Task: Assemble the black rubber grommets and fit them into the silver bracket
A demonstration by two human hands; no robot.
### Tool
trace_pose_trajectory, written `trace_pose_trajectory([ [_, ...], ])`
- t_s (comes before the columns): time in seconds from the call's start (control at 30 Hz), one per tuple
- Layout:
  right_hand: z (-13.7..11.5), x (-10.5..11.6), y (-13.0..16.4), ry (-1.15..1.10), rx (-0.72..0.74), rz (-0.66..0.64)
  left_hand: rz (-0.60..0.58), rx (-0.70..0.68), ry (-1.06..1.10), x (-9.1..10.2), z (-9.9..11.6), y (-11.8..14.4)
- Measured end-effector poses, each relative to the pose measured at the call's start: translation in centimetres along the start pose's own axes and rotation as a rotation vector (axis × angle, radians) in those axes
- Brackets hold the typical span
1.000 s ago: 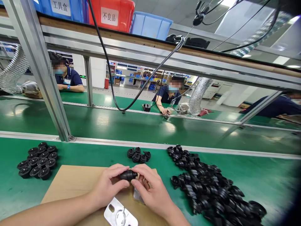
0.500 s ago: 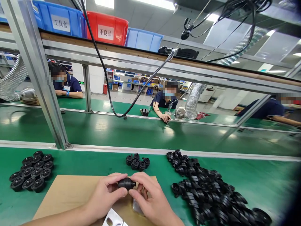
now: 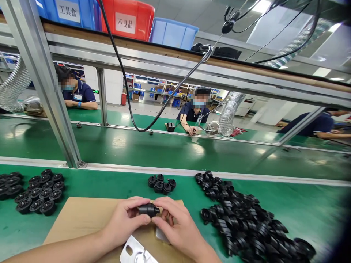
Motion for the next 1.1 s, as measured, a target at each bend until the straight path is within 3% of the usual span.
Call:
trace_pose_trajectory([
  [0.27, -0.6, 0.4, -0.5, 0.099, 0.195, -0.028, 0.027, -0.039, -0.096, 0.2, 0.3, -0.1],
  [0.47, -0.8, 0.5, -0.4, 0.168, 0.247, -0.060, 0.031, -0.050, -0.082, 0.3, -0.1, 0.0],
  [0.87, -1.0, 0.3, -0.5, 0.197, 0.084, -0.105, 0.029, -0.096, -0.217, -0.1, 1.1, 0.6],
  [1.1, -1.1, 0.2, -0.3, 0.147, 0.112, -0.115, 0.029, -0.087, -0.202, 0.2, 0.7, 0.4],
])
Point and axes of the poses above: each hand's wrist, its own y-axis away from the middle knuckle, its own x-axis out of the back of the hand, z = x × y, the point moved 4 cm from there along -y, towards the middle knuckle, and after that the axes turned 15 degrees about x, right-handed, at the moved point
